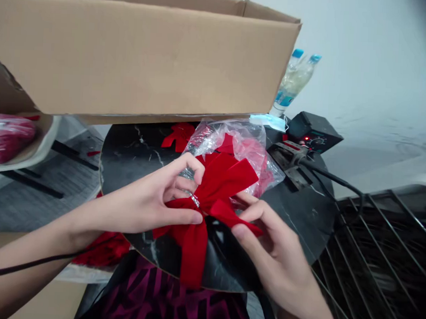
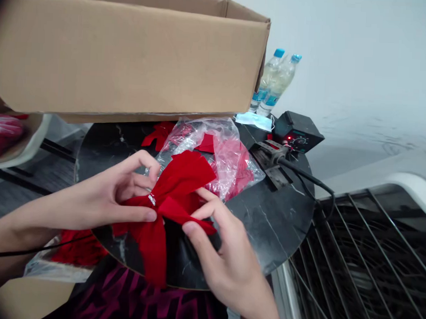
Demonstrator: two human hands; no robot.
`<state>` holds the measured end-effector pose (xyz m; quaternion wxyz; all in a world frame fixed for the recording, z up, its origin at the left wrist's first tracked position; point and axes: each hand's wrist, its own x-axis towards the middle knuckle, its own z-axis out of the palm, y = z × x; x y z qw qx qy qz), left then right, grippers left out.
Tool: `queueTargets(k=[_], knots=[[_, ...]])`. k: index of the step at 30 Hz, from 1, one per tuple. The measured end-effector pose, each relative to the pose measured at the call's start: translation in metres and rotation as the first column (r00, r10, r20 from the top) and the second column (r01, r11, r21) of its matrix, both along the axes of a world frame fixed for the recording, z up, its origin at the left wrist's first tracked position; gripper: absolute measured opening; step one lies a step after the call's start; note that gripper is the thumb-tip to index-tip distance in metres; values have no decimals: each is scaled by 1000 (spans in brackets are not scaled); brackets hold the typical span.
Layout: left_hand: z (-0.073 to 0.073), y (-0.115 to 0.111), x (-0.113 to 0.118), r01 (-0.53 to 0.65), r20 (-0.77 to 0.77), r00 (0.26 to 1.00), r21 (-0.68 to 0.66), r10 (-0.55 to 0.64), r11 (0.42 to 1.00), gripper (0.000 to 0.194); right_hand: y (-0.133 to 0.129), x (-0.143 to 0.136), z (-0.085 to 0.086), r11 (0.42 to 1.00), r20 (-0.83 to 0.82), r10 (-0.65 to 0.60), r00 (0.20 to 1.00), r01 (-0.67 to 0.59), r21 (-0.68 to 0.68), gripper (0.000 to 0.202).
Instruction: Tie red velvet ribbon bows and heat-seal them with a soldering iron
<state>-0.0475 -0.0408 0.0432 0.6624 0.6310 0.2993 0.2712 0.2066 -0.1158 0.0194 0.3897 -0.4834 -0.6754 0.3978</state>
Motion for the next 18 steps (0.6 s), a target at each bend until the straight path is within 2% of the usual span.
queueTargets(k=[2, 4, 8, 11, 15, 18], knots=[[-4, 1, 2, 44, 34, 999, -143, -40, 989, 44, 3, -7, -3, 996, 1, 89, 996, -89, -4, 7], [-6, 3, 2, 46, -10, 999, -201, -49, 978, 48, 8, -8, 0, 989, 25, 150, 988, -150, 0, 9], [-12, 11, 1, 12, -166, 985, -259, -57, 966, 58, 18, 4, 13, 988, 144, 153, 978, -148, -46, 12], [-20, 13, 5, -6, -197, 979, -316, -59, 949, 63, 22, 14, 24, 984, 231, 169, 958, -153, -86, 13], [-30, 11, 11, 6, -32, 999, -398, -21, 917, 50, 31, 23, 33, 982, 299, 179, 937, -188, 1, 10], [-32, 12, 12, 51, 139, 990, -441, 12, 896, 38, 41, 24, 31, 976, 325, 153, 933, -194, 96, 6]])
